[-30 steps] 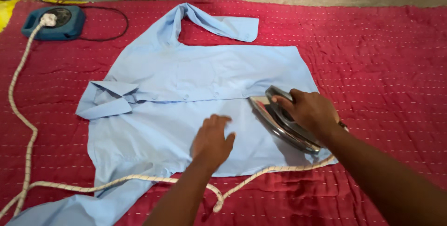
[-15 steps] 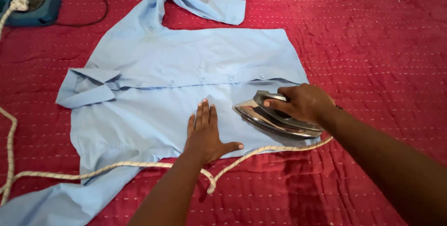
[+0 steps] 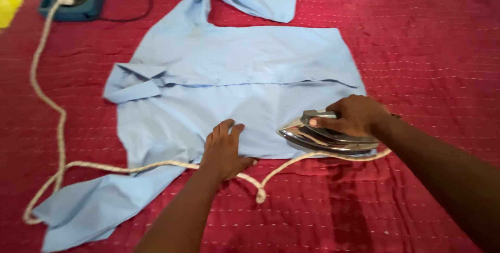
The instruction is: The person irons a light blue shirt laid on a red patterned bedsheet. They use a corded electric iron to smooth the front, sleeves, and collar, adjusting the fabric with their hands between passes.
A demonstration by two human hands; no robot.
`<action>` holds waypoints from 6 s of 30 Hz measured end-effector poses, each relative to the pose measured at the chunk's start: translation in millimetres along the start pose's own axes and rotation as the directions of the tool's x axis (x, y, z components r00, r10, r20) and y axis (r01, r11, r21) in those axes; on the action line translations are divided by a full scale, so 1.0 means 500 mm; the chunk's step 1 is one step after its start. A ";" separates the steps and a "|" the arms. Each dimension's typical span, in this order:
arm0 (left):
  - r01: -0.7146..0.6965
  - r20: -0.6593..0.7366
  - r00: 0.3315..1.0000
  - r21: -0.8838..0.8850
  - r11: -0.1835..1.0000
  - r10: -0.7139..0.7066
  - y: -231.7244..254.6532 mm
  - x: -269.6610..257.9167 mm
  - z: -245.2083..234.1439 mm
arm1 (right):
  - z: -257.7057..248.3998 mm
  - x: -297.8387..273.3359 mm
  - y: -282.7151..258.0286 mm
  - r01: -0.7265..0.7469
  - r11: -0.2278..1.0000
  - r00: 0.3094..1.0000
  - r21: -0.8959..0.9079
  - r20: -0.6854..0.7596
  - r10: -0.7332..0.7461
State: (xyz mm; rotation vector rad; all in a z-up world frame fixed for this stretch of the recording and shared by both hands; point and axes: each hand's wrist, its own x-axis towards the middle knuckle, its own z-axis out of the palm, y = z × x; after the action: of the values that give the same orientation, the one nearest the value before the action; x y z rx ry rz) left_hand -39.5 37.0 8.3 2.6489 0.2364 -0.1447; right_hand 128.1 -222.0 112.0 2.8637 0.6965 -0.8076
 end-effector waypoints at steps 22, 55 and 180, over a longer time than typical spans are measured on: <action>0.020 0.184 0.981 0.194 0.981 -0.056 -0.170 -0.170 -0.173 | 0.003 -0.021 -0.273 -0.041 0.984 0.987 0.173 -0.146 0.067; 0.335 0.045 0.735 -0.892 0.304 -0.677 -0.522 -0.053 -0.101 | -0.018 0.100 -0.673 -0.078 0.942 0.951 0.325 -0.258 0.168; 0.395 -0.502 0.489 -0.601 0.695 -0.713 -0.530 0.073 -0.185 | -0.023 0.077 -0.661 0.014 0.992 0.992 0.127 -0.126 0.003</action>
State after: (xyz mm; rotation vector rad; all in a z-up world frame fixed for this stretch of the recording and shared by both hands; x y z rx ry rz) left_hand -48.8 316.6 -33.9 1.9482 1.2785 0.6856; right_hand 14.3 90.7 115.6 3.0513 0.6902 -0.7018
